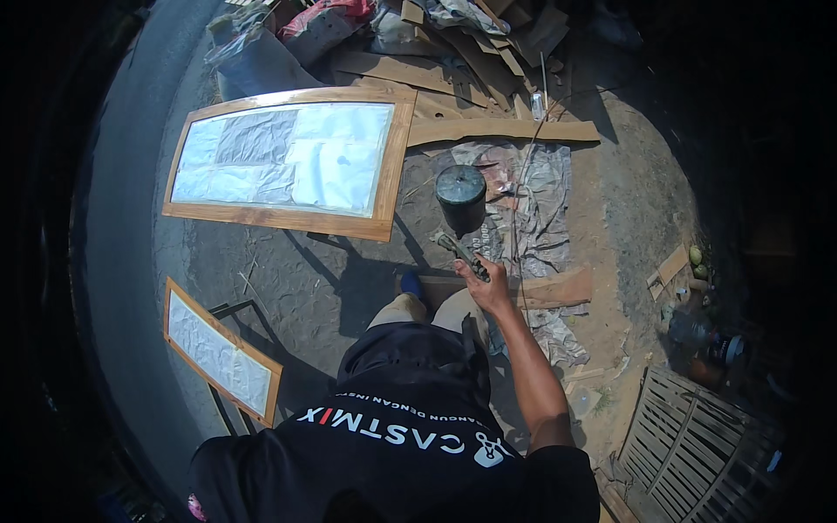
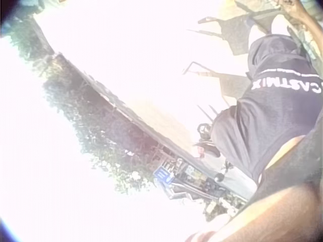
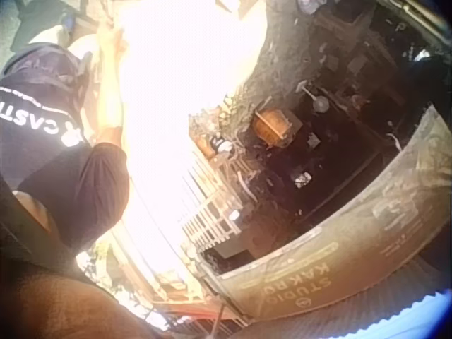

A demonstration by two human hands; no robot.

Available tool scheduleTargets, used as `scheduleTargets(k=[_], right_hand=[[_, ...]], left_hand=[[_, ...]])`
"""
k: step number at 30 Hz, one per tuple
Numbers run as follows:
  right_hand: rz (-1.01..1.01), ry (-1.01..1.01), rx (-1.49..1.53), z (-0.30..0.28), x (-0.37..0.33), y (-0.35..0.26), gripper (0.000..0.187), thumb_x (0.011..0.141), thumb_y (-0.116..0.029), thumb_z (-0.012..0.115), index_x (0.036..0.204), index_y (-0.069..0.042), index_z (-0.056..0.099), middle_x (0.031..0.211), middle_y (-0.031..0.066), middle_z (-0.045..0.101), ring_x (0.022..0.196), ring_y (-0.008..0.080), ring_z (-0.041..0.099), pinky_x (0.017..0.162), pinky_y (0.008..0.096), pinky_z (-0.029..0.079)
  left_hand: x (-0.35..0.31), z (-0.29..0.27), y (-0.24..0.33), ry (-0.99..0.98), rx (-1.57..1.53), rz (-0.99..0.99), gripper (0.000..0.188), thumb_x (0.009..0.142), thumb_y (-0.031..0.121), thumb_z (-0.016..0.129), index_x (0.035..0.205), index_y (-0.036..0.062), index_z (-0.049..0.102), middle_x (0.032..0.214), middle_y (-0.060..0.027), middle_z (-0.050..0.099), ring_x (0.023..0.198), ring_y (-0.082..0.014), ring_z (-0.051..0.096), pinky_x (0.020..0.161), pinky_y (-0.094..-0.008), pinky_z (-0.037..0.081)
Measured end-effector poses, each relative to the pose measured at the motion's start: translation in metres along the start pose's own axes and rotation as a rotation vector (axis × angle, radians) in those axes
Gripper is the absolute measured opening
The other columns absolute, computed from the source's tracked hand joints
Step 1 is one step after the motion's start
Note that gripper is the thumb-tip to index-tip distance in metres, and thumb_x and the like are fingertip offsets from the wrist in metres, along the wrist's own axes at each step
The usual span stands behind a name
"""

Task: The person uses a spray gun to apply a liquid coating to wooden frames, then mixes a substance in a small cup using a bottle and a thin stick, and continues spraying the frames before moving them.

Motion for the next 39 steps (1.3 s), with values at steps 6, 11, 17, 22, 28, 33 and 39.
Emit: scheduleTargets(k=[6,11,17,22,28,33,39], right_hand=[[0.022,-0.057,-0.106,-0.012,0.025,-0.009,0.034,0.099,-0.031,0.068,0.093,0.002,0.074,0.081,0.0085,0.075,0.077,0.0149,0.07,0.076,0.0325,0.053],[-0.022,-0.117,-0.078,-0.03,0.05,0.006,0.035,0.097,-0.034,0.07,0.093,0.0,0.076,0.08,0.0109,0.076,0.074,0.0191,0.072,0.071,0.0322,0.053],[0.031,-0.365,-0.101,-0.023,0.079,0.013,0.04,0.099,-0.036,0.068,0.088,0.001,0.076,0.074,0.0073,0.072,0.066,0.0125,0.062,0.063,0.0318,0.049],[-0.089,-0.457,-0.098,-0.032,0.085,0.047,0.049,0.096,-0.044,0.069,0.08,0.002,0.071,0.061,0.0112,0.064,0.058,0.0144,0.059,0.055,0.0346,0.047],[0.004,-0.479,-0.04,-0.026,0.116,0.054,0.051,0.095,-0.047,0.07,0.078,0.001,0.07,0.062,0.0074,0.065,0.059,0.0129,0.062,0.058,0.0314,0.05],[-0.028,-0.234,0.015,-0.034,0.198,0.055,0.057,0.094,-0.053,0.069,0.073,-0.001,0.069,0.061,0.0051,0.063,0.058,0.0129,0.061,0.059,0.0318,0.049],[-0.044,-0.059,0.112,-0.045,0.305,0.076,0.049,0.096,-0.05,0.069,0.091,-0.001,0.072,0.065,0.0009,0.062,0.062,0.0099,0.059,0.061,0.0277,0.048]], left_hand=[[-0.013,0.004,-0.032,0.008,0.044,-0.101,0.043,0.094,0.026,0.061,0.133,0.0077,0.065,0.121,-0.0199,0.071,0.116,-0.031,0.066,0.098,-0.0352,0.051],[0.0,0.026,-0.008,-0.094,0.324,-0.087,0.043,0.094,0.025,0.061,0.133,0.0087,0.065,0.122,-0.0202,0.07,0.117,-0.0317,0.065,0.098,-0.035,0.051],[0.039,0.025,0.094,0.464,-0.37,0.191,0.032,0.1,0.021,0.056,0.127,0.0067,0.065,0.112,-0.0141,0.072,0.099,-0.0224,0.07,0.08,-0.0359,0.055],[-0.015,0.088,0.244,0.214,-0.17,0.506,0.035,0.103,0.021,0.056,0.133,0.0047,0.059,0.111,-0.0138,0.071,0.099,-0.02,0.068,0.086,-0.0341,0.053],[-0.026,0.152,0.165,0.235,-0.13,0.393,0.036,0.099,0.022,0.059,0.13,0.003,0.062,0.109,-0.0174,0.072,0.1,-0.0227,0.069,0.09,-0.0372,0.053],[-0.022,0.184,0.009,0.316,-0.204,0.011,0.036,0.092,0.024,0.062,0.118,-0.0002,0.069,0.09,-0.0118,0.073,0.077,-0.0177,0.068,0.073,-0.0347,0.054],[-0.016,0.225,-0.001,0.22,-0.18,-0.061,0.035,0.095,0.023,0.062,0.122,0.0001,0.067,0.094,-0.0105,0.072,0.083,-0.0177,0.069,0.077,-0.0335,0.055]])
Point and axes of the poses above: each hand's wrist, its own x-axis towards the middle knuckle, its own z-axis out of the palm, y = z × x, the point moved 4 cm from there along x, towards the middle knuckle
